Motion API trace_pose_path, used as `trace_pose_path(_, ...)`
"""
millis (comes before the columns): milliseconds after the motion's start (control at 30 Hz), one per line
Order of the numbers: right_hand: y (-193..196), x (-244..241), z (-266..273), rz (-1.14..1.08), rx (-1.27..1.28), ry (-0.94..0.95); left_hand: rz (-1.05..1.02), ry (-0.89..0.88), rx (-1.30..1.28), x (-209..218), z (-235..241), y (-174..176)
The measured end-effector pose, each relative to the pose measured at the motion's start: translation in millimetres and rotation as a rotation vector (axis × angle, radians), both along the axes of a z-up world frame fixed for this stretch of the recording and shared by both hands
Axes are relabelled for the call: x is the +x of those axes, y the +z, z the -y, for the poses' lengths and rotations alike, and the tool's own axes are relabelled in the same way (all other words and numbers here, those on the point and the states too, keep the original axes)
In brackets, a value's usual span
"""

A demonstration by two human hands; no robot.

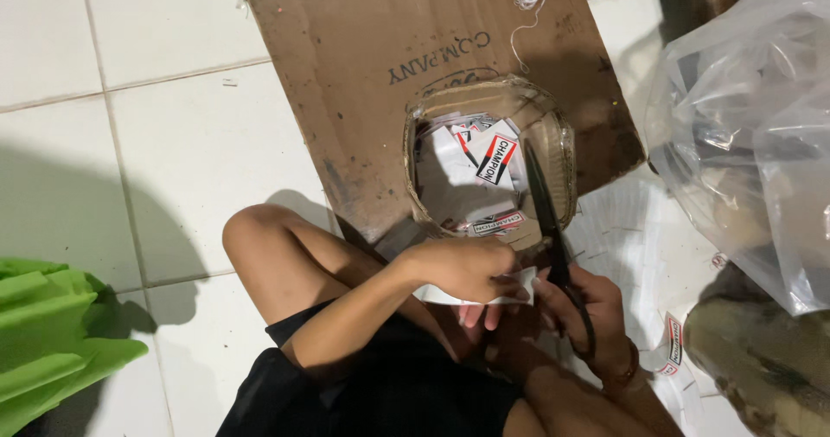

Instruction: The person sits on the floor and uses scissors to cut white paper strips retrieved from a cardboard container. They repeatedly cut the strips into smaller pieces and place them back into the container.

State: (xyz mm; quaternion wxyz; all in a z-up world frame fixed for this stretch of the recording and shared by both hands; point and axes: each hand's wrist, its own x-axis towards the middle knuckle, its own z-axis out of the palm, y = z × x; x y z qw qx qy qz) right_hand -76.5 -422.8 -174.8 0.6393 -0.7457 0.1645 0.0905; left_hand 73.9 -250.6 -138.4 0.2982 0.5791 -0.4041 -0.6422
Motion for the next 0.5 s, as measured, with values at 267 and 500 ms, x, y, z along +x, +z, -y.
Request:
trace_pose_path(267,3,4,0,0.002,-0.036,0.065,0.03,-0.007,-0.132,-4,-3,7)
trace_pose_path(500,4,-4,8,0.044,-0.09,-0.001,-0.271,0.047,-0.102,5,-37,-18)
